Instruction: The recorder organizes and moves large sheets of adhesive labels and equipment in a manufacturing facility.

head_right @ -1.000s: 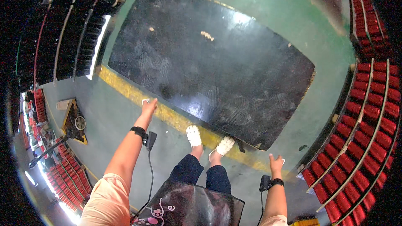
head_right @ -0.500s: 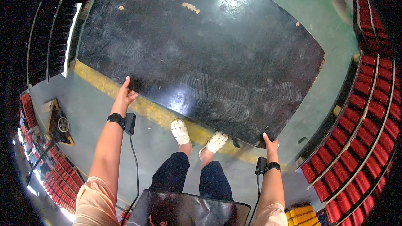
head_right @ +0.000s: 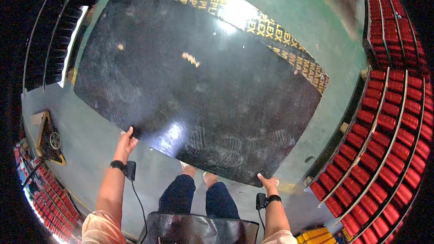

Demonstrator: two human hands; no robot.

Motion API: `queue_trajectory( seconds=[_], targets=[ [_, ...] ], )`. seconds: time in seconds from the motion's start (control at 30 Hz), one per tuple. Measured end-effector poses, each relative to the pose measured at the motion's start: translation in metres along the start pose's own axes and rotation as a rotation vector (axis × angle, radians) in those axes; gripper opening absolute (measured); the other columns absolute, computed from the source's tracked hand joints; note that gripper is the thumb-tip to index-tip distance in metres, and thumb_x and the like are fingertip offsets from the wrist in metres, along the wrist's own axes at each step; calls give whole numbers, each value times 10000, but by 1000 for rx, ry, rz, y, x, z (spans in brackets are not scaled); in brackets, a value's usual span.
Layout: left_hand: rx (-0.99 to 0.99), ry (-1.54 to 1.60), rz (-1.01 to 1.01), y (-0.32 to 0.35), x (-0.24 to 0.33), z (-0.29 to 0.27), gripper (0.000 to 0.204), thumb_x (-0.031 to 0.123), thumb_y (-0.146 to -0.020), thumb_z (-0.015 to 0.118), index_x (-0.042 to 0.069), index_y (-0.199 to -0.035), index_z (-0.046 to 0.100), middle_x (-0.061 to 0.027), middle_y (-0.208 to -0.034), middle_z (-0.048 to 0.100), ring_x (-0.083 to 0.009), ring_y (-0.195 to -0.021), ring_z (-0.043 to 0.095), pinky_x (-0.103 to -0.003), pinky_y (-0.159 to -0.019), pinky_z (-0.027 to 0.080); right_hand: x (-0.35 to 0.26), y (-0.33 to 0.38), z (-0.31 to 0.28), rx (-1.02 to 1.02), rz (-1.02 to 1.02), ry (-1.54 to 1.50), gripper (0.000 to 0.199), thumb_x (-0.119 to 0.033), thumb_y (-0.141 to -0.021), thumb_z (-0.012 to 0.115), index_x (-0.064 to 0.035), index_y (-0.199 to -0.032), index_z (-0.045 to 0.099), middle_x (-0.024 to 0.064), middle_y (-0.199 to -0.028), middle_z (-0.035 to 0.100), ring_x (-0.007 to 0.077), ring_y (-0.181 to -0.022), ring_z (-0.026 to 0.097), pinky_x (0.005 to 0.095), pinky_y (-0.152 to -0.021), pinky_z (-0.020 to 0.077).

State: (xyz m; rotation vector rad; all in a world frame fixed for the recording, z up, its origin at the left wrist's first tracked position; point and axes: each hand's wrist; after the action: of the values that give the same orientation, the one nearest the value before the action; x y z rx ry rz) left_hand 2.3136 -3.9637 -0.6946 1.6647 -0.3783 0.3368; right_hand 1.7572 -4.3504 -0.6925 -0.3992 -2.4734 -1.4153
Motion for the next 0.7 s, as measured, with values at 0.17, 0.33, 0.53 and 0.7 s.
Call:
queue_trajectory(
  seconds=[0.17, 0.33, 0.53, 0.7],
  targets=[
    [17, 474, -94, -34, -34, -24, 585, 281, -746, 772, 63, -1183, 449, -120, -1024, 601, -244, -900, 614, -468, -722, 540, -154, 30, -38, 490, -694, -153, 765, -351, -729, 710, 6, -1320, 383, 282, -1256, 465, 410, -1227, 384, 435, -1057, 274],
    [297, 407, -16, -49, -62, 33, 996, 273, -683, 818, 8, -1313, 93, -196, -1213, 472, -367, -968, 579, -540, -787, 526, -328, 45, -159, 889, -1187, -102, 737, -301, -760, 697, 20, -1331, 359, 267, -1279, 452, 403, -1228, 386, 451, -1037, 302],
    [-1, 455, 42, -116, -87, -33, 790, 400, -740, 754, -19, -1245, 314, -132, -1241, 476, -271, -1079, 528, -436, -962, 433, -468, 87, -214, 861, -1287, 67, 802, -526, -636, 740, -41, -1224, 490, 186, -1108, 556, 336, -1081, 513, 436, -890, 417],
    [-184, 627, -29, -92, -87, -12, 911, 528, -730, 703, 21, -1362, 287, -131, -1363, 399, -305, -1201, 429, -463, -1038, 322, -453, 100, -255, 541, -981, -113, 780, -620, -580, 729, -14, -1058, 620, 163, -1058, 627, 295, -1054, 570, 369, -923, 414]
  ],
)
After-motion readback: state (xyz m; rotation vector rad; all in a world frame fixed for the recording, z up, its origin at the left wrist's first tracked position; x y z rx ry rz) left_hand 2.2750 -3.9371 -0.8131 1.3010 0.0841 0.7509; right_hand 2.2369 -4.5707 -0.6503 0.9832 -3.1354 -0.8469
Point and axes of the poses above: each hand's wrist, its own y-axis away from the middle knuckle, its own z-axis out of the palm, x = y × z
